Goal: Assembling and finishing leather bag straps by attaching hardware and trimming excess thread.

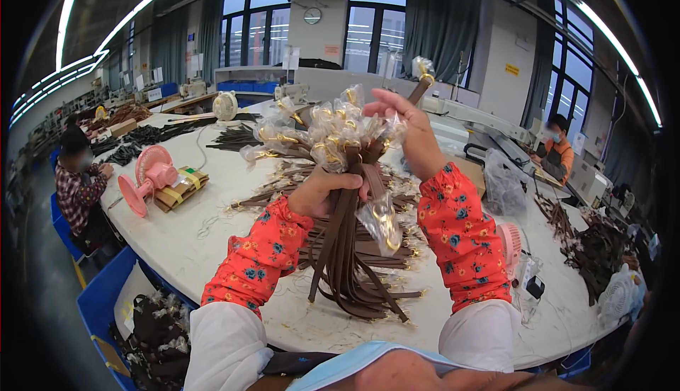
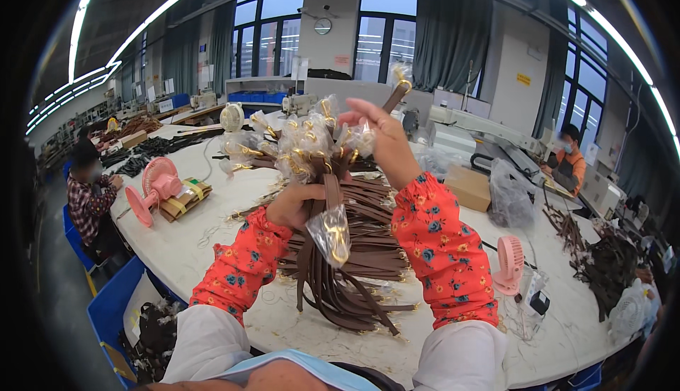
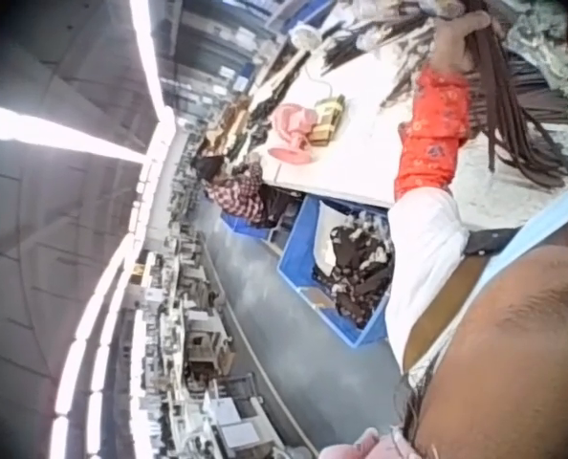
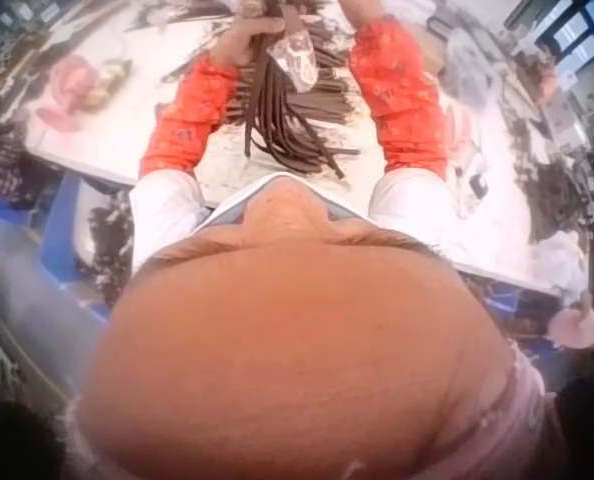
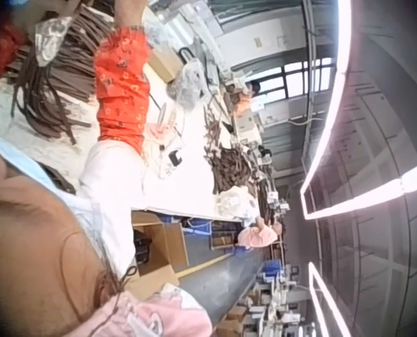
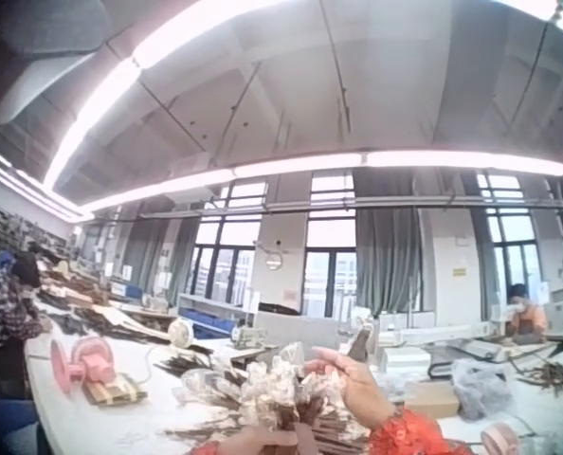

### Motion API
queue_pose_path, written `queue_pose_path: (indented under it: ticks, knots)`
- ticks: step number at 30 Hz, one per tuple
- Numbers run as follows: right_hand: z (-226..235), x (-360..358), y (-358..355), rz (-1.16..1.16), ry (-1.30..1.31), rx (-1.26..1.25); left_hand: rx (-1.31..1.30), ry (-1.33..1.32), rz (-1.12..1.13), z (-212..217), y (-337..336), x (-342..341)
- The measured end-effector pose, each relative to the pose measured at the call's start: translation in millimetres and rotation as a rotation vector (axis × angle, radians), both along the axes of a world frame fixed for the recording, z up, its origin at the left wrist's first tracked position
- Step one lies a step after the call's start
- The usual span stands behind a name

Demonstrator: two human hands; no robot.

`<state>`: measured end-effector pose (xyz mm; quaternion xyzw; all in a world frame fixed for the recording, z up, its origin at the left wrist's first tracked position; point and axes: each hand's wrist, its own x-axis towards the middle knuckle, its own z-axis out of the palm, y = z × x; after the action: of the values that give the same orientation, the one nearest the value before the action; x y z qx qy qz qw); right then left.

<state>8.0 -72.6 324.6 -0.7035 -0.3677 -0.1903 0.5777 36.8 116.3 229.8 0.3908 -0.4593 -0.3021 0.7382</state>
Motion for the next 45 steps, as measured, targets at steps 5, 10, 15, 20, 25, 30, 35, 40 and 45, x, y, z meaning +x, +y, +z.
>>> queue_pose_path:
  ticks: [5,10,15,20,25,30,35,40,45]
  knots:
    - [-25.4,-26.9,4.9,0.087,-0.128,-0.403,-0.095,0.100,0.226,0.5,2.2,-3.0]
    - [20.8,-32.4,-3.8,0.019,-0.043,0.205,-0.073,0.082,0.182,0.5,-2.1,-4.4]
    - [7.0,-29.3,6.4,-0.006,-0.161,-0.275,-0.092,0.077,0.224,5.9,-8.1,-14.3]
    - [16.1,-50.9,-15.9,-0.129,-0.186,-0.379,-0.104,0.067,0.269,2.6,-8.8,-12.9]
    - [-4.7,-86.9,17.0,-0.155,-0.636,-0.598,-0.144,0.086,0.368,9.0,-0.8,-18.3]
    - [20.3,-71.3,8.2,-0.247,-0.543,-0.283,-0.049,0.006,0.333,18.2,-20.5,-40.2]
    - [-12.0,-63.6,27.0,-0.072,-0.236,-0.377,-0.138,-0.037,0.346,13.2,-10.0,-40.9]
    - [-22.1,-48.1,32.9,-0.123,-0.376,-0.257,-0.094,-0.084,0.313,17.7,-19.4,-49.1]
    - [-18.6,-50.9,37.0,-0.193,-0.531,-0.451,-0.245,-0.091,0.418,5.8,-22.9,-46.1]
